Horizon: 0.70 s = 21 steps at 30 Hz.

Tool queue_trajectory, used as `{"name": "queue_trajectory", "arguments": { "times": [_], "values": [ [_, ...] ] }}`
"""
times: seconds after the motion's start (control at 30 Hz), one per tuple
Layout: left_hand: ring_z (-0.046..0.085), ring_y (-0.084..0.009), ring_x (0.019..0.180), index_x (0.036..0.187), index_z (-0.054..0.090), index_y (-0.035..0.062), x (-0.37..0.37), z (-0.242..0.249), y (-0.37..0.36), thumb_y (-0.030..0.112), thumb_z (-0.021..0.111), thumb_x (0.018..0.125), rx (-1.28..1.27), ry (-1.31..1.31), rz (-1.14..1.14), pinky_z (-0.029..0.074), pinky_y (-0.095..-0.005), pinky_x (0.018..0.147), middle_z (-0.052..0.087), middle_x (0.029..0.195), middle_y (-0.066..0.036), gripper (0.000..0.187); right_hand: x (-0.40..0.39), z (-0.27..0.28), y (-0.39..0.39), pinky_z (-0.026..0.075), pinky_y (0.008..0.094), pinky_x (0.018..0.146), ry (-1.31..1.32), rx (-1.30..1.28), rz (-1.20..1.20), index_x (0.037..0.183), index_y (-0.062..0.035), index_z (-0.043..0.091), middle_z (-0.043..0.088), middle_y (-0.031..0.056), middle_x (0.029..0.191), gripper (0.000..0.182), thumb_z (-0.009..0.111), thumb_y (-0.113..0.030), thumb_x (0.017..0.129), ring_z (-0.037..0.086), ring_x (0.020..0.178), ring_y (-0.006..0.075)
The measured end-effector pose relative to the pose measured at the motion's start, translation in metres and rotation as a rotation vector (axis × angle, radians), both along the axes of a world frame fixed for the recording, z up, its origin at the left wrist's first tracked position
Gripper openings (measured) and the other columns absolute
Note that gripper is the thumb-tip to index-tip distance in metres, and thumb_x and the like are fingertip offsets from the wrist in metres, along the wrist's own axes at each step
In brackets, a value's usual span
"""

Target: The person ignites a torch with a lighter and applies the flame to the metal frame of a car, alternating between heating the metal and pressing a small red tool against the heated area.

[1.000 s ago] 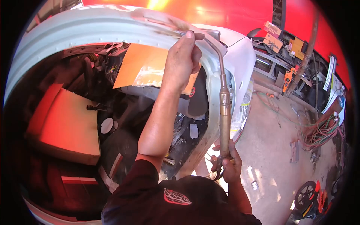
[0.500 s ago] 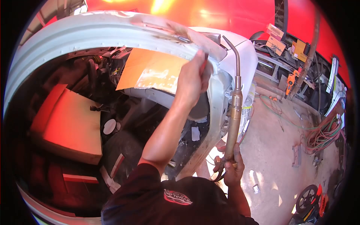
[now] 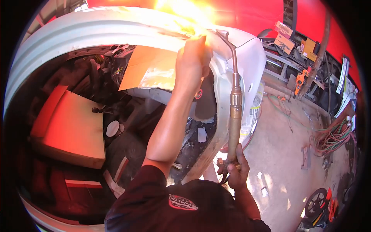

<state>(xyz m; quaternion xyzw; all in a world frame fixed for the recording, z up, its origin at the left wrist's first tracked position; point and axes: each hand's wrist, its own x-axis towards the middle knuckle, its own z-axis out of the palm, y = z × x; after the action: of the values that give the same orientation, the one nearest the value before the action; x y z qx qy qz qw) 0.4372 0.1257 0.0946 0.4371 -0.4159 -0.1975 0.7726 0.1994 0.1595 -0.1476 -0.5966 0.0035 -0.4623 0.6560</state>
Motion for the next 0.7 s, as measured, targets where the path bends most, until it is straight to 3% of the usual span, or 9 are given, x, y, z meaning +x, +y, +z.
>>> {"name": "queue_trajectory", "arguments": {
  "times": [0.13,0.23,0.33,0.37,0.5,0.6,0.7],
  "values": [
    [0.032,-0.0061,0.050,0.086,0.064,0.0064,0.002,-0.045,0.029,0.055,0.060,0.104,0.120,-0.156,-0.002,0.024,-0.0256,0.047,0.044,0.064,0.006,0.052,0.004,0.000,-0.003,0.058,0.0282,0.064,-0.027,0.022,-0.039,0.166,-0.0122,0.030,0.062,0.0242,0.136,0.072,0.056,-0.005,0.099,0.066,0.077,0.0129],
    [0.048,-0.0049,0.061,0.099,0.073,0.0025,0.004,-0.071,0.027,0.044,0.071,0.101,0.154,-0.350,0.067,0.038,-0.0225,0.056,0.059,0.075,0.005,0.041,0.007,0.003,-0.003,0.057,0.0283,0.071,-0.021,0.077,0.029,0.166,-0.0129,0.030,0.061,0.0239,0.137,0.072,0.057,-0.004,0.099,0.065,0.085,0.0135],
    [0.058,-0.0045,0.085,0.107,0.076,-0.0017,0.002,-0.074,0.037,0.027,0.077,0.099,0.243,-0.342,-0.022,0.047,-0.0232,0.078,0.070,0.088,0.003,0.030,0.021,0.007,0.004,0.057,0.0297,0.077,-0.010,0.143,0.064,0.166,-0.0130,0.030,0.061,0.0236,0.136,0.074,0.057,-0.001,0.098,0.064,0.089,0.0146],
    [0.061,-0.0066,0.089,0.112,0.077,-0.0016,-0.001,-0.076,0.037,0.027,0.075,0.100,0.193,-0.351,-0.044,0.050,-0.0253,0.084,0.073,0.093,0.001,0.030,0.026,0.003,0.001,0.057,0.0305,0.078,0.037,0.041,0.044,0.166,-0.0126,0.030,0.061,0.0236,0.136,0.076,0.057,0.001,0.096,0.063,0.091,0.0154],
    [0.062,-0.0076,0.090,0.113,0.078,-0.0005,0.005,-0.082,0.039,0.028,0.074,0.101,0.201,-0.297,-0.039,0.050,-0.0262,0.085,0.074,0.095,0.000,0.031,0.038,-0.002,0.000,0.057,0.0317,0.078,0.070,-0.031,0.030,0.166,-0.0118,0.031,0.060,0.0241,0.136,0.079,0.059,0.001,0.093,0.061,0.088,0.0141],
    [0.061,-0.0077,0.088,0.113,0.078,0.0003,0.009,-0.085,0.038,0.030,0.073,0.101,0.238,-0.300,-0.004,0.050,-0.0260,0.083,0.073,0.092,0.000,0.032,0.038,0.004,0.003,0.057,0.0337,0.082,0.163,0.006,-0.014,0.164,-0.0086,0.034,0.061,0.0235,0.134,0.078,0.061,0.001,0.092,0.065,0.094,0.0185],
    [0.059,-0.0067,0.084,0.112,0.079,0.0011,0.016,-0.093,0.031,0.031,0.073,0.102,0.300,-0.283,0.028,0.048,-0.0252,0.078,0.071,0.088,0.002,0.032,0.044,0.003,0.001,0.057,0.0369,0.090,0.230,-0.117,-0.124,0.162,-0.0049,0.038,0.062,0.0234,0.131,0.075,0.064,0.001,0.091,0.068,0.107,0.0264]
  ]
}}
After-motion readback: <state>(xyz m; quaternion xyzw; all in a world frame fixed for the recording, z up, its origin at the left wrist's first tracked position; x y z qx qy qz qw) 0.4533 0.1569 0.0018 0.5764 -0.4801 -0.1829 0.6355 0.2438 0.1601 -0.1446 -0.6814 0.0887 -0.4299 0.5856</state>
